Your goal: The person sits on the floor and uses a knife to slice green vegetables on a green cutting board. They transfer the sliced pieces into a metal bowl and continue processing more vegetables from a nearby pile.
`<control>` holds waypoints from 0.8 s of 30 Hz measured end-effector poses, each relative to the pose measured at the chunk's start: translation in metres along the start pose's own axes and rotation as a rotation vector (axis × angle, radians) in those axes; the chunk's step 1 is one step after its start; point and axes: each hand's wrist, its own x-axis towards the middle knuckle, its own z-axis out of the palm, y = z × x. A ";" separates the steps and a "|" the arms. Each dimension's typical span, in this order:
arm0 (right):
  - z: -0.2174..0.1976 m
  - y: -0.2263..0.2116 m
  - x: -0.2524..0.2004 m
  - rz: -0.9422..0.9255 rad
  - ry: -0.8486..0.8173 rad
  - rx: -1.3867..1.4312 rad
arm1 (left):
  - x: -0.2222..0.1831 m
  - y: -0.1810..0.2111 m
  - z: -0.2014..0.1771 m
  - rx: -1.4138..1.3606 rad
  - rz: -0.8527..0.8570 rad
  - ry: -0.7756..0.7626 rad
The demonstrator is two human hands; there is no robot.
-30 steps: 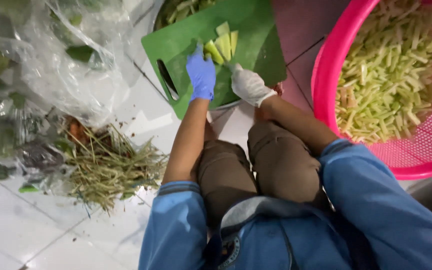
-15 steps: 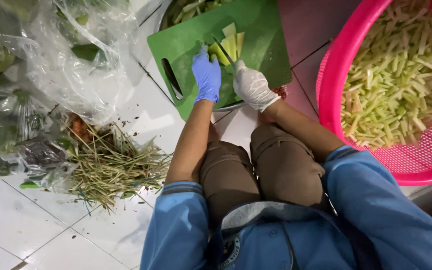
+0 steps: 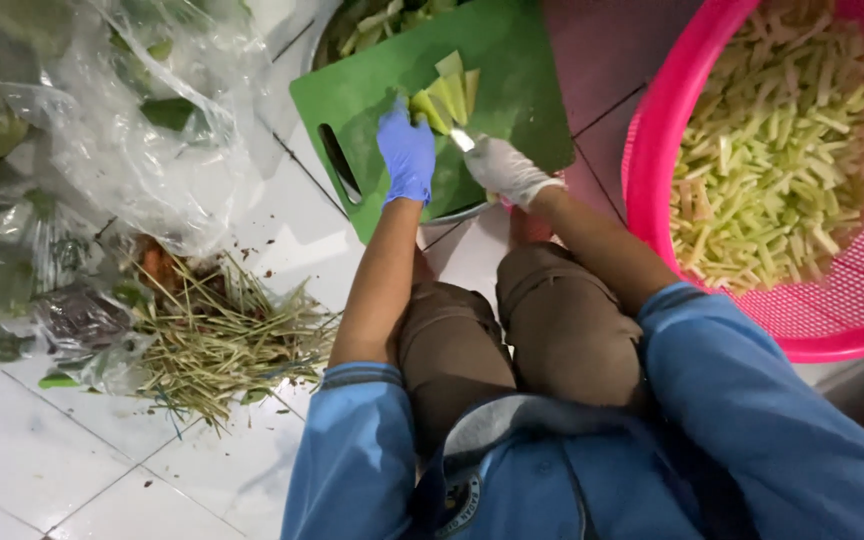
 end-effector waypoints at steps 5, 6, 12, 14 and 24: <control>-0.028 -0.014 -0.047 0.009 -0.096 -0.026 | -0.005 -0.004 0.006 -0.014 0.010 0.024; -0.028 -0.021 -0.046 0.003 -0.087 -0.027 | -0.002 -0.001 0.001 -0.017 0.017 0.032; -0.021 -0.043 -0.054 0.075 0.029 -0.222 | -0.006 -0.012 0.010 -0.018 -0.005 0.059; 0.003 -0.020 -0.031 -0.170 0.196 -0.229 | -0.007 -0.002 0.002 -0.065 -0.020 0.036; 0.010 -0.027 -0.024 0.029 -0.011 -0.216 | -0.012 0.002 -0.002 -0.050 -0.028 -0.006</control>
